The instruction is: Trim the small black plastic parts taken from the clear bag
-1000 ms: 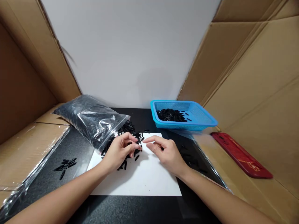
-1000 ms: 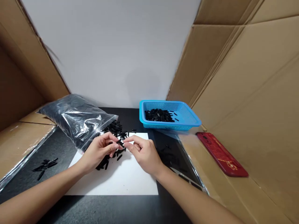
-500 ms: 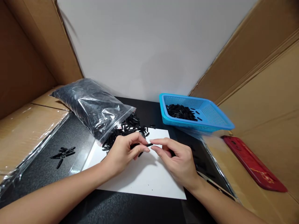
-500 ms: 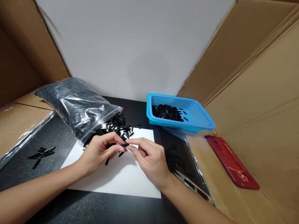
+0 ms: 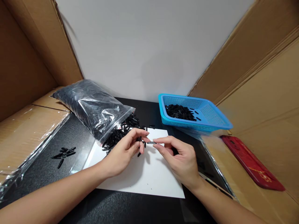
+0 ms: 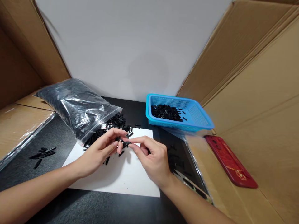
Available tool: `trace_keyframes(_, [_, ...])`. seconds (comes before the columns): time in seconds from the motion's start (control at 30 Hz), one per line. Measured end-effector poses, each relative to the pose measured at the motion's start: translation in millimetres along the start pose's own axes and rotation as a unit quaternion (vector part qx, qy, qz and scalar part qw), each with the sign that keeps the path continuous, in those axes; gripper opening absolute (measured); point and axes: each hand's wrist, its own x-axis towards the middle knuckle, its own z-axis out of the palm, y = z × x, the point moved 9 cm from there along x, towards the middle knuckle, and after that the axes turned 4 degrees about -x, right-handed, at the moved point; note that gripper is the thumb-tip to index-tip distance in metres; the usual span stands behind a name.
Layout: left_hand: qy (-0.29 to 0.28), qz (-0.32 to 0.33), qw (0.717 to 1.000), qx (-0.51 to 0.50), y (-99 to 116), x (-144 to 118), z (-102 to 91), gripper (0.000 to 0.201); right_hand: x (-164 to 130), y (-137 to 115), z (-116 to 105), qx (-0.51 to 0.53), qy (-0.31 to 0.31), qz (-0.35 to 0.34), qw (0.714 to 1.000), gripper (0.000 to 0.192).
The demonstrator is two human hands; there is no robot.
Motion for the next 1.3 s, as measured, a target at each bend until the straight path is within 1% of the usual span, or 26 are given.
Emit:
trace_keyframes(0.1, [0.002, 0.002, 1.0, -0.023, -2, -1, -0.9, 0.02, -1, 6, -1, 0.018, 0.005, 0.021, 1.0, 0.006])
trace_keyframes(0.3, [-0.022, -0.041, 0.994, -0.104, -9, 0, 7.7, 0.014, -2, 14, -2, 0.058, 0.014, 0.043, 0.997, 0.008])
trace_keyframes(0.53, [-0.018, -0.035, 0.99, -0.135, -5, 1, 8.4, 0.014, 0, 17, -4, 0.102, 0.028, 0.056, 0.993, 0.009])
trace_keyframes(0.63, [-0.025, -0.034, 0.988, -0.148, -4, 0, 10.1, 0.013, -1, 22, -4, 0.123, 0.033, 0.081, 0.989, 0.012])
trace_keyframes(0.73, [-0.031, -0.031, 0.987, -0.152, -4, 0, 11.3, 0.013, -3, 30, 0, 0.154, 0.024, 0.129, 0.979, 0.014])
trace_keyframes(0.77, [-0.031, -0.03, 0.987, -0.154, -4, 0, 11.2, 0.013, -5, 34, 4, 0.185, 0.014, 0.155, 0.97, 0.016])
trace_keyframes(0.8, [-0.031, -0.031, 0.987, -0.156, -5, 0, 11.1, 0.014, -6, 38, 9, 0.23, -0.001, 0.186, 0.955, 0.018])
trace_keyframes(0.87, [-0.032, -0.034, 0.985, -0.163, -7, -1, 10.8, 0.015, -9, 41, 21, 0.341, -0.042, 0.245, 0.907, 0.022])
trace_keyframes(0.93, [-0.032, -0.038, 0.984, -0.169, -8, -1, 10.8, 0.016, -10, 39, 31, 0.42, -0.079, 0.28, 0.86, 0.022])
trace_keyframes(0.97, [-0.033, -0.04, 0.984, -0.171, -9, -2, 10.9, 0.016, -10, 37, 33, 0.435, -0.091, 0.289, 0.848, 0.022])
trace_keyframes(1.0, [-0.034, -0.04, 0.984, -0.172, -9, -2, 11.1, 0.016, -10, 37, 35, 0.437, -0.101, 0.296, 0.843, 0.023])
trace_keyframes(1.1, [-0.037, -0.037, 0.984, -0.17, -8, -3, 11.7, 0.016, -12, 39, 38, 0.419, -0.117, 0.307, 0.846, 0.029])
trace_keyframes(1.17, [-0.037, -0.035, 0.985, -0.165, -6, -3, 11.9, 0.017, -12, 40, 37, 0.401, -0.114, 0.288, 0.862, 0.029])
trace_keyframes(1.23, [-0.036, -0.033, 0.986, -0.158, -4, -3, 12.0, 0.018, -8, 37, 31, 0.351, -0.103, 0.242, 0.899, 0.025])
trace_keyframes(1.3, [-0.036, -0.03, 0.987, -0.152, -3, -3, 12.2, 0.018, -5, 32, 24, 0.257, -0.097, 0.188, 0.943, 0.021])
